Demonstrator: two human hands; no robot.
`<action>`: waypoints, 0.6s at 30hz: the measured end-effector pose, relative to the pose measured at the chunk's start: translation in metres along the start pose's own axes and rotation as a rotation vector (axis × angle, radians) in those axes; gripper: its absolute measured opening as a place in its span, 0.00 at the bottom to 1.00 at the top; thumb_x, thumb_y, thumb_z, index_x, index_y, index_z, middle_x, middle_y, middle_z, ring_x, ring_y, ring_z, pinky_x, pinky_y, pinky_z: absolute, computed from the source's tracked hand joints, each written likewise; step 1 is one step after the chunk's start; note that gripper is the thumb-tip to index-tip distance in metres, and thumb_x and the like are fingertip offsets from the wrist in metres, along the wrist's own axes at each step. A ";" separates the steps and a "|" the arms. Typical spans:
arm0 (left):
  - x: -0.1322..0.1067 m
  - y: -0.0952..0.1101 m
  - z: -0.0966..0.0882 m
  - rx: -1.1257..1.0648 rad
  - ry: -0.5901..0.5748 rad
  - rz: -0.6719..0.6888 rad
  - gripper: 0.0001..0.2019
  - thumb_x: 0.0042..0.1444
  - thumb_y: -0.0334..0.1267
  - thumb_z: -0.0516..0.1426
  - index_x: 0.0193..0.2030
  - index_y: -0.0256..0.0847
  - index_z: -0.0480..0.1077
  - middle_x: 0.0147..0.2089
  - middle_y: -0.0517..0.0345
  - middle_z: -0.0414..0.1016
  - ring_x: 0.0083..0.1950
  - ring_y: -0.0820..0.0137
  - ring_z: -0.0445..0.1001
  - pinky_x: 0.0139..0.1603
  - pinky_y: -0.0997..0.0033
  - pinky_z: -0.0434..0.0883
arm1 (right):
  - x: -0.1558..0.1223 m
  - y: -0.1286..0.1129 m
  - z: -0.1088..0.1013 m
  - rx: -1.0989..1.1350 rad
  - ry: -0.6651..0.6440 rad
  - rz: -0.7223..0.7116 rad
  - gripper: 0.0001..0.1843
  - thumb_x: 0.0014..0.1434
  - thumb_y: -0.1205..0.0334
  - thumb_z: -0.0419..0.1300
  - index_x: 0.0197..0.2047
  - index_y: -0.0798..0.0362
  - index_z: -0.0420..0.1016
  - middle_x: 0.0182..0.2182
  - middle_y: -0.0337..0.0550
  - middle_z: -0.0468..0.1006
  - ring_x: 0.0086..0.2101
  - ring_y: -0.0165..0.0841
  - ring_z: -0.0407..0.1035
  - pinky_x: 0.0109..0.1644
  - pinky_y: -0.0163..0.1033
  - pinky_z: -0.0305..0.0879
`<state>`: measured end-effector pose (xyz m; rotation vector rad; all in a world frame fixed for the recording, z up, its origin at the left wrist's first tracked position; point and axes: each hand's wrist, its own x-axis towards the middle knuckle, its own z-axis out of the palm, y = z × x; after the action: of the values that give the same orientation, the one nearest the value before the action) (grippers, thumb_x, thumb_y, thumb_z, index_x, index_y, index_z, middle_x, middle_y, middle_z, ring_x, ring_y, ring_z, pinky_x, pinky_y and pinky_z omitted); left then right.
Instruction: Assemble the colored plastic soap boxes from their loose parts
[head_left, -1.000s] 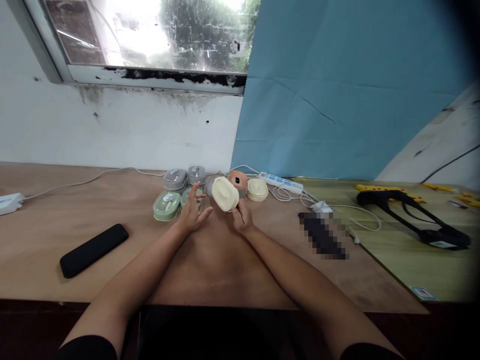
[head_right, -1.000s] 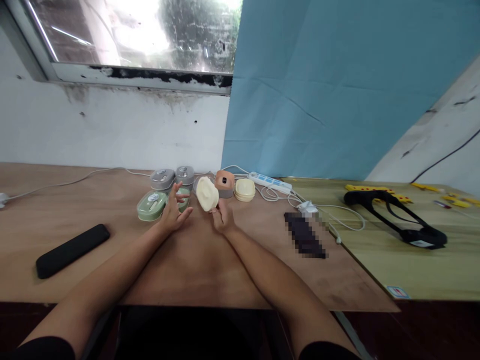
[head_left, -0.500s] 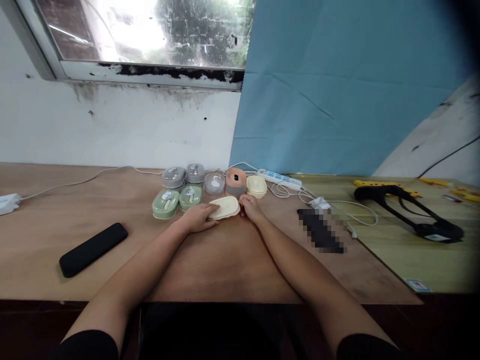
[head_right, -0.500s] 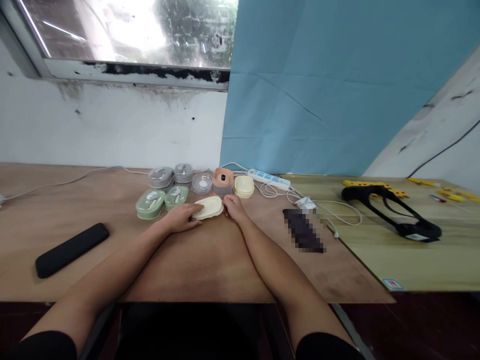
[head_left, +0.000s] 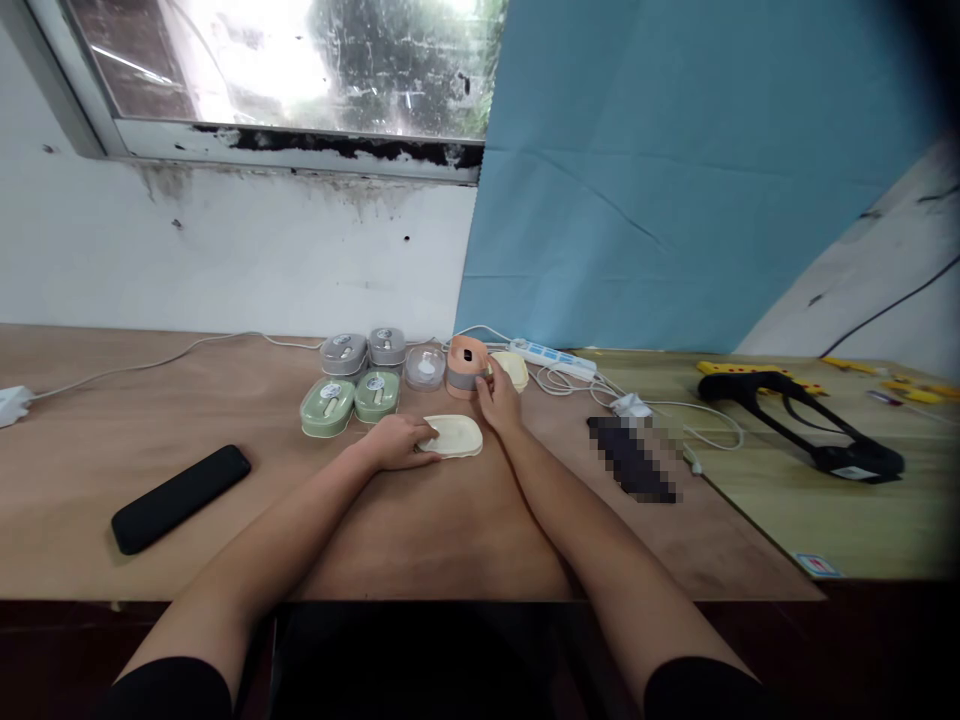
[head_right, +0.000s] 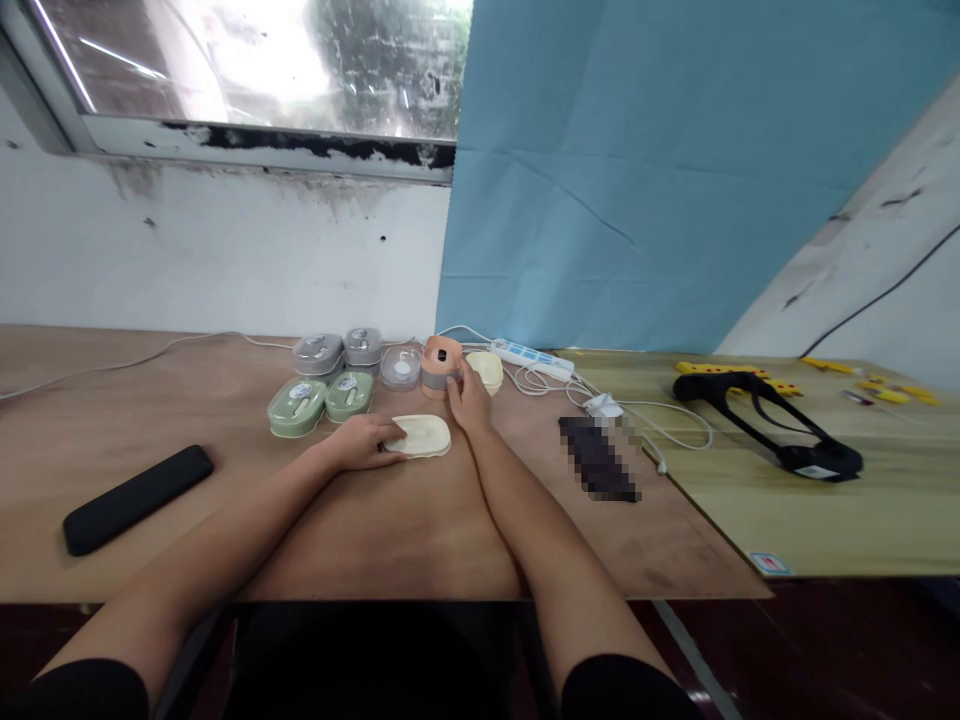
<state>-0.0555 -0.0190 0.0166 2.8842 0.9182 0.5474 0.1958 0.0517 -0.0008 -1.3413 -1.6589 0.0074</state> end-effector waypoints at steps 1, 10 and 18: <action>0.000 0.000 0.000 0.001 0.002 -0.002 0.22 0.58 0.55 0.53 0.50 0.43 0.73 0.47 0.50 0.77 0.50 0.62 0.75 0.49 0.65 0.70 | 0.001 0.000 0.001 -0.016 -0.026 -0.031 0.27 0.63 0.53 0.50 0.63 0.52 0.60 0.44 0.50 0.76 0.40 0.39 0.69 0.43 0.43 0.65; -0.002 -0.002 -0.001 0.012 0.002 -0.021 0.21 0.59 0.54 0.52 0.50 0.42 0.72 0.48 0.50 0.77 0.51 0.61 0.75 0.50 0.64 0.70 | -0.002 0.002 0.002 0.015 -0.008 -0.131 0.17 0.66 0.55 0.46 0.44 0.53 0.72 0.41 0.49 0.76 0.43 0.38 0.68 0.46 0.42 0.64; -0.003 -0.004 -0.001 0.007 0.039 -0.054 0.32 0.56 0.60 0.53 0.60 0.39 0.63 0.51 0.45 0.74 0.50 0.57 0.75 0.48 0.62 0.70 | -0.004 -0.002 0.001 0.052 0.098 -0.012 0.18 0.63 0.50 0.49 0.47 0.53 0.66 0.40 0.48 0.76 0.37 0.38 0.69 0.41 0.41 0.63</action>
<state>-0.0602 -0.0178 0.0164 2.8554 1.0027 0.5985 0.1931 0.0480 -0.0030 -1.2728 -1.5747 -0.0217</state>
